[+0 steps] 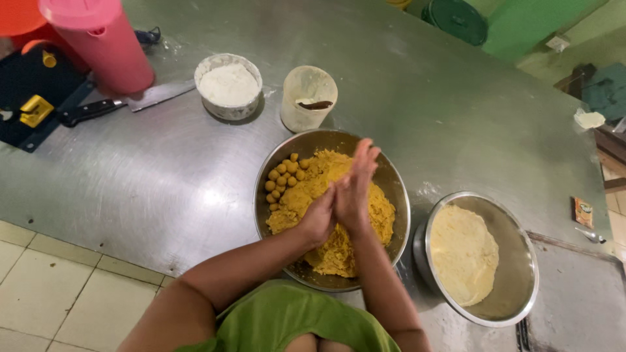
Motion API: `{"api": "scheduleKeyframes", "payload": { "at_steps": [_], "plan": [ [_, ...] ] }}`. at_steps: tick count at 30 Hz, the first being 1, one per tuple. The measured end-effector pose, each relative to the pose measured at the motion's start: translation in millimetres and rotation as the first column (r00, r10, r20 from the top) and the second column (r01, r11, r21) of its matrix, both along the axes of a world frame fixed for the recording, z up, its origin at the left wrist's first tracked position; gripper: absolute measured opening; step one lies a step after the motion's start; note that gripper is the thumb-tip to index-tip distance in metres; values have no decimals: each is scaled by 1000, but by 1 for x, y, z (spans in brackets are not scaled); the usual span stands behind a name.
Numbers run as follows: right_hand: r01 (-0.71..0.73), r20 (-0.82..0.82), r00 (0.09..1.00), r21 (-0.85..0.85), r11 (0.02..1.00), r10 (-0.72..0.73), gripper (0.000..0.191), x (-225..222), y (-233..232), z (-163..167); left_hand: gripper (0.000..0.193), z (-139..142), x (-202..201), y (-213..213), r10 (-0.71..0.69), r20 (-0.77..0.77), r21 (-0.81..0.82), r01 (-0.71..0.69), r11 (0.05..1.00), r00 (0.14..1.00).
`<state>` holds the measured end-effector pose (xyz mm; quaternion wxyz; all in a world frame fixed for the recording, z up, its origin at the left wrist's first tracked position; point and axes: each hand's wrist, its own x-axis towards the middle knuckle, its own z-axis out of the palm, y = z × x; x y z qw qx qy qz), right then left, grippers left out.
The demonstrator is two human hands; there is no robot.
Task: The person pinches portions of a yellow crumbly dough mixture from a large metal bowl and rolls each portion between both palms into a round ball, placing the finished balls in a pile at the edge of the bowl. A second bowl of pale batter and a small bowl of white powder sit on the steel worktable.
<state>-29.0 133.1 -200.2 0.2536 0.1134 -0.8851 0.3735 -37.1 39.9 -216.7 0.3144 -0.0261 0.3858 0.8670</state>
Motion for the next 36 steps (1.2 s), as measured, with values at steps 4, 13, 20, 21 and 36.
{"api": "scheduleKeyframes", "payload": {
  "at_steps": [4,13,20,21,36],
  "plan": [
    [66,335,940,1,998,-63,76,-1,5,5,61,2,2,0,76,-82,170,-61,984,994],
    [141,471,862,-578,804,188,81,6,5,-1,65,-12,0,5,103,-33,419,-80,904,994],
    [8,56,998,28,1000,-9,78,4,28,-33,69,-28,4,8,25,16,333,-29,942,1000],
    [58,79,995,53,997,-62,76,3,29,-34,70,-29,3,8,39,-5,271,-36,962,999],
    [-158,49,987,116,981,153,71,12,10,-26,66,-23,11,3,35,66,144,-44,989,997]
  ]
}}
